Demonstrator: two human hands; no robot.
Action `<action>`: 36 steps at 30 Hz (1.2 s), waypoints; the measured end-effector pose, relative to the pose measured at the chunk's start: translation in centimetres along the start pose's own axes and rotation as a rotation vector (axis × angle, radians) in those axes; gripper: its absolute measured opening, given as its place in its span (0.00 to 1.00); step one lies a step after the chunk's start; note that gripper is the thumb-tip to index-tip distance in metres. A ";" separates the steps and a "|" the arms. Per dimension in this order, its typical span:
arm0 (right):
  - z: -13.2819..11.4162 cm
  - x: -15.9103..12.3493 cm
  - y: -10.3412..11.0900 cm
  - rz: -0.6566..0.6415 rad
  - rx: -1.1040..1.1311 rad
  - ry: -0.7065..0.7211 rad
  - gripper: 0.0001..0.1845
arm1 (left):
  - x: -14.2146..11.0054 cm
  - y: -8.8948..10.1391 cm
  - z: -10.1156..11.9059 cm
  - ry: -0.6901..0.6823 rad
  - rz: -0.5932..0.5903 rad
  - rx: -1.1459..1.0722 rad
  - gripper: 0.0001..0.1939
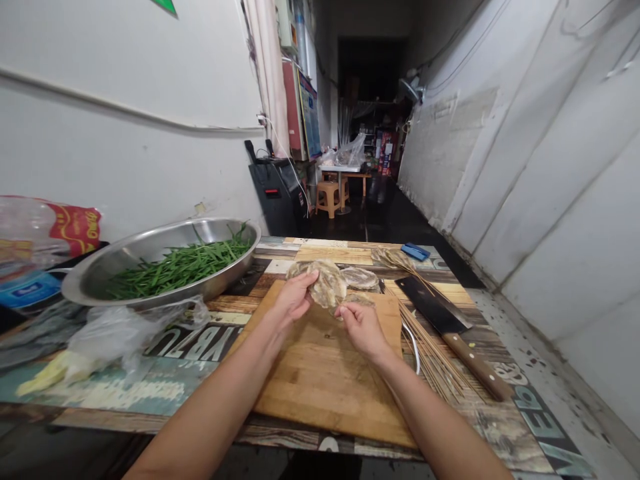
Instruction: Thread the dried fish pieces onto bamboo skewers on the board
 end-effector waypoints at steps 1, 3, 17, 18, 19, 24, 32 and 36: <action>0.1 0.0 0.0 0.008 -0.026 0.009 0.20 | 0.0 0.0 -0.1 -0.002 0.005 0.001 0.10; 0.1 0.1 0.0 0.010 -0.053 0.010 0.19 | 0.0 0.0 -0.2 0.000 0.012 0.004 0.09; -0.6 -0.4 -0.4 -0.021 0.155 -0.176 0.17 | 0.2 0.3 -0.7 0.042 -0.008 0.003 0.06; -0.6 -0.4 -0.4 -0.015 0.162 -0.187 0.17 | 0.2 0.2 -0.8 0.041 -0.006 -0.001 0.06; -0.6 -0.4 -0.4 -0.011 0.164 -0.194 0.17 | 0.1 0.1 -0.8 0.045 -0.010 0.001 0.05; -0.5 -0.1 -0.4 0.021 0.136 -0.183 0.17 | -0.3 -0.5 -1.5 0.113 -0.022 0.041 0.04; 0.3 0.0 -0.1 -0.004 0.012 -0.139 0.17 | 1.1 0.2 0.2 0.010 0.118 -0.113 0.02; 1.1 0.2 -0.2 -0.024 -0.097 -0.070 0.12 | 1.4 0.6 1.0 0.047 0.108 -0.233 0.04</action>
Point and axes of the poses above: each hand's wrist, its own x-axis towards the middle knuckle, its own y-axis out of the back of the hand, z = x × y, the point moved 1 cm from there along x, towards the middle knuckle, and after that the axes turned 3 degrees about -x, right-handed, at the moved point
